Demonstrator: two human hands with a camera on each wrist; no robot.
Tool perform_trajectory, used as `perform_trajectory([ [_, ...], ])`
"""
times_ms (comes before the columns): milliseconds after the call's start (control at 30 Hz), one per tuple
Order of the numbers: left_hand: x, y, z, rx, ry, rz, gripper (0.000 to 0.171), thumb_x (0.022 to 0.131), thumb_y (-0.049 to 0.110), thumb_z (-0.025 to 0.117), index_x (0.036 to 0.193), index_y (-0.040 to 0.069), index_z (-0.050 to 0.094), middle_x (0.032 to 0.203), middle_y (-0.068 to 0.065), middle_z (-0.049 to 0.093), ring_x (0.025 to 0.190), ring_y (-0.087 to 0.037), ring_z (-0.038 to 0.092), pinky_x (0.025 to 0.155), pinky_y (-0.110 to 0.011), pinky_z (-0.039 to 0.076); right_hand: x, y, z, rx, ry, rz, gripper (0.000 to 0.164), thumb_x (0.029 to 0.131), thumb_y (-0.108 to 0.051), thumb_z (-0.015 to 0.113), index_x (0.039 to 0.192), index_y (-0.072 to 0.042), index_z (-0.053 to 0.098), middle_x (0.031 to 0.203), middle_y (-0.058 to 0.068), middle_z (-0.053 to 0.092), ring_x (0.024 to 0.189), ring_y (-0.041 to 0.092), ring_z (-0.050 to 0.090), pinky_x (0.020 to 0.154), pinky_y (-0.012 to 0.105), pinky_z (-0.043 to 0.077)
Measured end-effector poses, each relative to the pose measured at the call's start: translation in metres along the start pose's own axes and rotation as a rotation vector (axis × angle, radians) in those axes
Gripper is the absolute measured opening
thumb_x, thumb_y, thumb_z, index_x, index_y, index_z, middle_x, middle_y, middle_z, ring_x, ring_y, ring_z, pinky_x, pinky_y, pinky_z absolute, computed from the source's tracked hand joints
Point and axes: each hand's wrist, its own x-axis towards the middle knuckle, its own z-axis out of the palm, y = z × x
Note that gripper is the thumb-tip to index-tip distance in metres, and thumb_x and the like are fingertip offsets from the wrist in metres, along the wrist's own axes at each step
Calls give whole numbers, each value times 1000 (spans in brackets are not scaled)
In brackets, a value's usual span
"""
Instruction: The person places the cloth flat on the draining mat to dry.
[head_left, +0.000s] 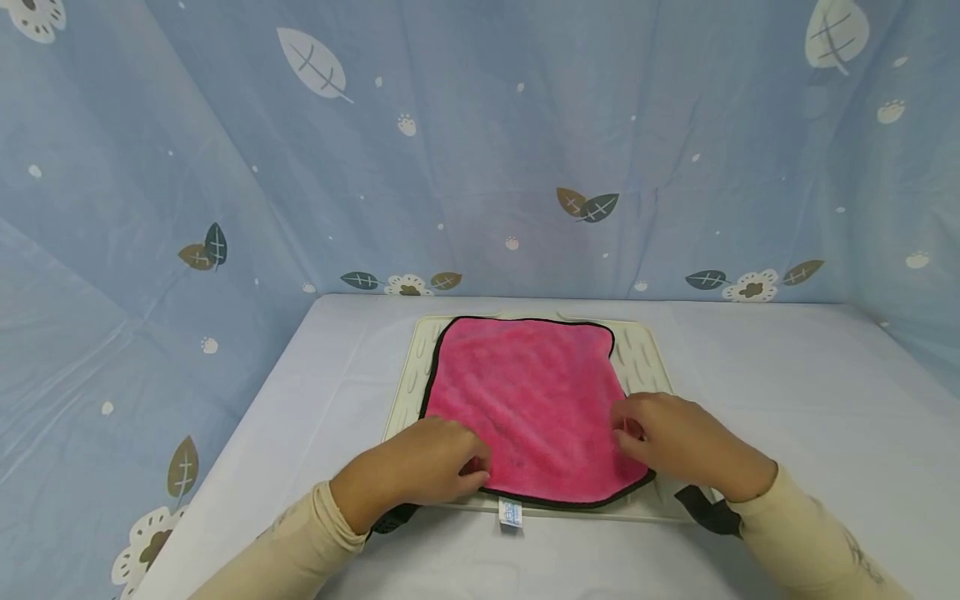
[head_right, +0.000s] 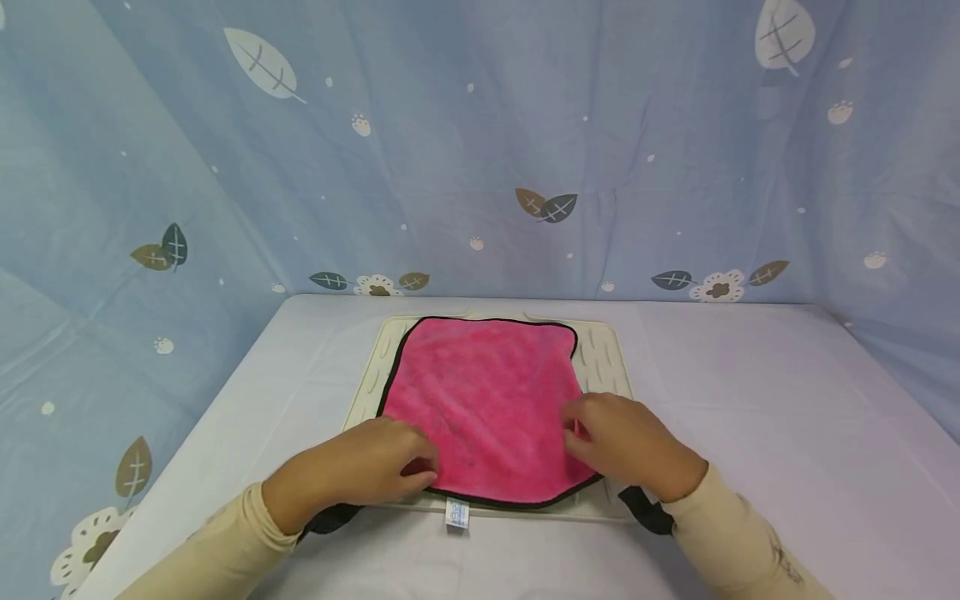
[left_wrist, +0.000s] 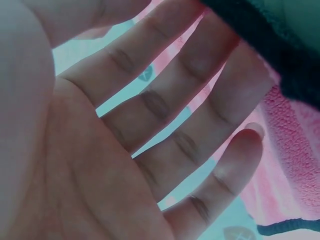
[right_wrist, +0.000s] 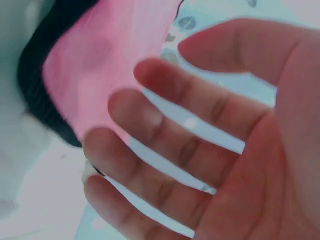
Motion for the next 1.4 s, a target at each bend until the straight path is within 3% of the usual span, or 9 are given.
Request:
perform_trajectory([
  [167,2,-1,1,36,35,-1,11,90,22,72,79,22,70,72,16,58,65,2,48,61,-19,43,3,11,-1,-1,14,105,6,89,-16,72,85,-18,68,72,-7,54,66,9,48,55,26,41],
  [367,3,-4,2,97,73,-7,12,87,24,76,82,22,65,76,12,56,65,-2,47,63,-21,42,5,23,3,23,-43,202,5,88,-19,73,87,-17,68,66,-3,52,60,13,47,50,28,40],
  [833,2,-9,1,117,80,-48,12,88,25,75,82,22,65,74,13,56,65,-3,47,65,-24,43,2,32,10,10,-92,226,20,88,-24,74,81,-15,57,63,-2,49,55,13,46,49,29,37],
  [967,1,-16,-2,143,115,-115,12,89,28,74,82,22,66,74,12,58,66,-4,51,68,-29,46,3,31,11,20,-101,210,24,88,-24,73,76,-16,55,63,-3,49,56,12,46,50,29,37],
  [1200,-2,-31,-7,146,158,-294,15,88,28,75,85,17,65,74,8,62,66,-9,55,65,-33,48,3,30,13,43,-94,136,27,90,-19,72,71,-17,53,60,-6,46,55,8,43,49,25,35],
  [1400,-7,-39,-11,138,97,-381,24,87,30,78,84,16,59,67,6,55,64,-12,54,60,-34,46,3,30,13,52,-95,120,27,90,-16,70,69,-18,53,59,-7,45,54,7,42,49,24,35],
])
